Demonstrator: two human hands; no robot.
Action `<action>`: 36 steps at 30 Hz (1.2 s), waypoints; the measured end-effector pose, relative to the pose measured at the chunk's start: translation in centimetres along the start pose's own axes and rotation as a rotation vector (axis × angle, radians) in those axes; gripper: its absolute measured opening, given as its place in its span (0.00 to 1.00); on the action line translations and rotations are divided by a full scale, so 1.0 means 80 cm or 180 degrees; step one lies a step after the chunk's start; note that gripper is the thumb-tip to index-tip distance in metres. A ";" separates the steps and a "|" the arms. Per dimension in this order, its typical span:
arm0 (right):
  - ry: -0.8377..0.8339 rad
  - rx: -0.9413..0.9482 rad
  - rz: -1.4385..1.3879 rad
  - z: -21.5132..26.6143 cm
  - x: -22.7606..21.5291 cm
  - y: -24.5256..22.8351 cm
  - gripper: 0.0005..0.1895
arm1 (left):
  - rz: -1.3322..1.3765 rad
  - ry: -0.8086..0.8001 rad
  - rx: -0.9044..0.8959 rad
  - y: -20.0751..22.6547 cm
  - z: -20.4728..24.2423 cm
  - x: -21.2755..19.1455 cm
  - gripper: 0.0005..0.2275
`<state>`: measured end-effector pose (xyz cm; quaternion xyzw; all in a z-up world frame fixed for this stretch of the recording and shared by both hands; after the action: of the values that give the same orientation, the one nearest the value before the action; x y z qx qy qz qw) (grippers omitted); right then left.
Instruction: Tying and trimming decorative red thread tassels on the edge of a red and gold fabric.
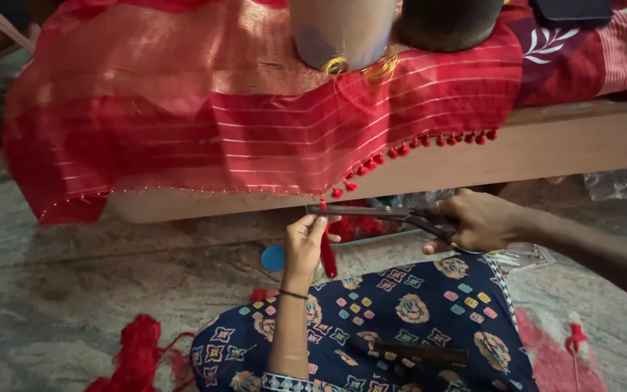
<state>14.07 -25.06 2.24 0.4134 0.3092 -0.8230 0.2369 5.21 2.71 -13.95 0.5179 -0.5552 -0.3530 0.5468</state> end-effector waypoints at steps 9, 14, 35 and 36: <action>-0.0424 0.0173 0.0092 -0.015 0.001 0.011 0.36 | -0.0010 0.0077 -0.0035 -0.001 -0.001 -0.005 0.11; -0.0230 -0.0167 0.0019 -0.013 -0.006 -0.001 0.34 | -0.0015 0.0100 0.0064 -0.010 -0.007 -0.009 0.11; -0.0429 -0.0014 -0.1043 0.040 0.243 0.105 0.27 | -0.0386 0.0648 0.0175 -0.050 0.005 -0.043 0.12; -0.0351 -0.0052 -0.1084 0.057 0.261 0.085 0.26 | -0.0455 0.0683 0.0228 -0.054 0.002 -0.048 0.12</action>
<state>4.65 -35.78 -15.02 0.3074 0.3679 -0.8701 0.1140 5.34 5.43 -19.08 0.6100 -0.4674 -0.3136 0.5577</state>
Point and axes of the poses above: each hand's wrist, its own z-axis away from the middle knuckle, its own x-axis out of the palm, y = z × x, the point moved 2 cm from there along -z, towards the middle knuckle, and after that the axes turned 9 degrees about -y, right-handed, at the moved point
